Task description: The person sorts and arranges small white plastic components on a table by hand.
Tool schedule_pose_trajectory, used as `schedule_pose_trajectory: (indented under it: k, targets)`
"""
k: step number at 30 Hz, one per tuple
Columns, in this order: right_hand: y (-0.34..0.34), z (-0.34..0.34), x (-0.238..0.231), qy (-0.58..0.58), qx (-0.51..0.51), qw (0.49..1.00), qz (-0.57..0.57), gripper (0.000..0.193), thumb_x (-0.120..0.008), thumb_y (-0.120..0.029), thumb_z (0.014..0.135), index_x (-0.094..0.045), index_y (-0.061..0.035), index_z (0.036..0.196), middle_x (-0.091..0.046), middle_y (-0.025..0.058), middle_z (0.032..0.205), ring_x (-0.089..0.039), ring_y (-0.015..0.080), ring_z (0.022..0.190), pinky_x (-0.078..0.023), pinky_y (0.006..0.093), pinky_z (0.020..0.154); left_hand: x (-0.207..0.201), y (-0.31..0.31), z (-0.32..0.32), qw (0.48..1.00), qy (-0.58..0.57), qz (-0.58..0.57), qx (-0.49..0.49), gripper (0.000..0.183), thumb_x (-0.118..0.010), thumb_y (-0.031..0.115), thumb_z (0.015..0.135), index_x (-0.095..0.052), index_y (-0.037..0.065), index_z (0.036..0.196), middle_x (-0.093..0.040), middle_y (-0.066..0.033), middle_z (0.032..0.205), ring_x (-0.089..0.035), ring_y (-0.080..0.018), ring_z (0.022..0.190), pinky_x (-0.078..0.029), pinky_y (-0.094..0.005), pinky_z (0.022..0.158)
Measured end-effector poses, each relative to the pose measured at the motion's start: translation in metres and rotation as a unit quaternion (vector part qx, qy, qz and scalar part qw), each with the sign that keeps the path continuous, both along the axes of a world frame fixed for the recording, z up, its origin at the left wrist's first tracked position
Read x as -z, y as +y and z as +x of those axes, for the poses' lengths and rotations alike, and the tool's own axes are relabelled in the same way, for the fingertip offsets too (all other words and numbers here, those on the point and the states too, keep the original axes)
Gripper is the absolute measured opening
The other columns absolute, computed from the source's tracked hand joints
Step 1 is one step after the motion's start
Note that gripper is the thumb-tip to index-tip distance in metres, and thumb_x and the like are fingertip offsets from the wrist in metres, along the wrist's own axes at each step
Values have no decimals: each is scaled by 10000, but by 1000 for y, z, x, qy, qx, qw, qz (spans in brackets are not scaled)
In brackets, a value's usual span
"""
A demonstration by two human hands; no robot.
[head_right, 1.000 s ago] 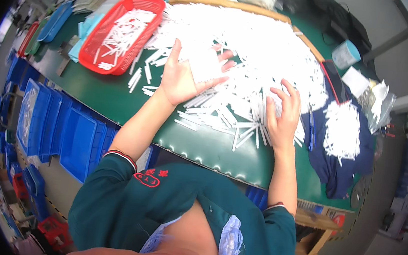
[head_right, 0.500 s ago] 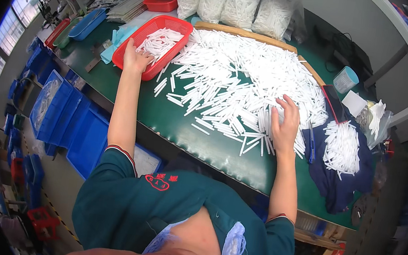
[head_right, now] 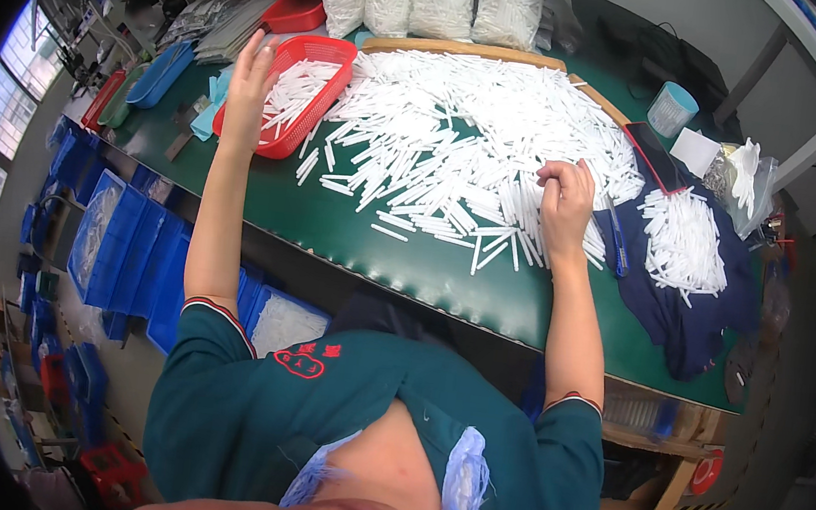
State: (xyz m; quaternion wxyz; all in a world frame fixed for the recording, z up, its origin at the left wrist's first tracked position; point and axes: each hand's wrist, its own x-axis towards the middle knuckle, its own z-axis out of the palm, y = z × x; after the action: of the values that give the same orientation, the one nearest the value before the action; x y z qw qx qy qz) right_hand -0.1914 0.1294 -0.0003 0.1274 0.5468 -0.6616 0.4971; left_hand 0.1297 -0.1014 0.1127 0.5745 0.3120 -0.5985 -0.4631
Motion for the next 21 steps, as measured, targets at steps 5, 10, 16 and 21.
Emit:
schedule_pose_trajectory:
  k: [5,10,16,21]
  targets:
    - [10,5,-22,58,-8,992,-116,186,-508,58,726,-601,-84,800,-617,38,790,-611,220,865,-370,455,998,18,5,-48,923,-289,-240,85,658,-593,391,888,-373,7,1374,-453,-224,1345,-402,-328,1288,-321,-386,1057]
    - [13,31,-40,158,-84,976,-123,196,-707,-106,702,-638,-119,885,-637,20,843,-615,203,905,-377,460,992,65,8,-126,759,-523,-357,154,853,-590,609,783,-395,12,1360,-416,-244,1365,-331,-377,1324,-251,-556,1063]
    - [11,50,-35,175,-155,968,-92,229,-766,-193,688,-651,-139,879,-649,-5,811,-620,181,904,-389,436,983,101,1,-243,646,-685,-297,158,1207,-584,803,592,-297,-41,1405,-286,-232,1461,-186,-365,1394,-157,-638,1060]
    - [11,47,-31,164,-143,972,-85,238,-769,-166,683,-653,-136,889,-650,-2,797,-618,186,911,-391,445,978,103,-2,-294,592,-754,-195,208,1268,-575,811,578,-216,-51,1437,-108,-234,1524,-41,-348,1428,-60,-655,1068]
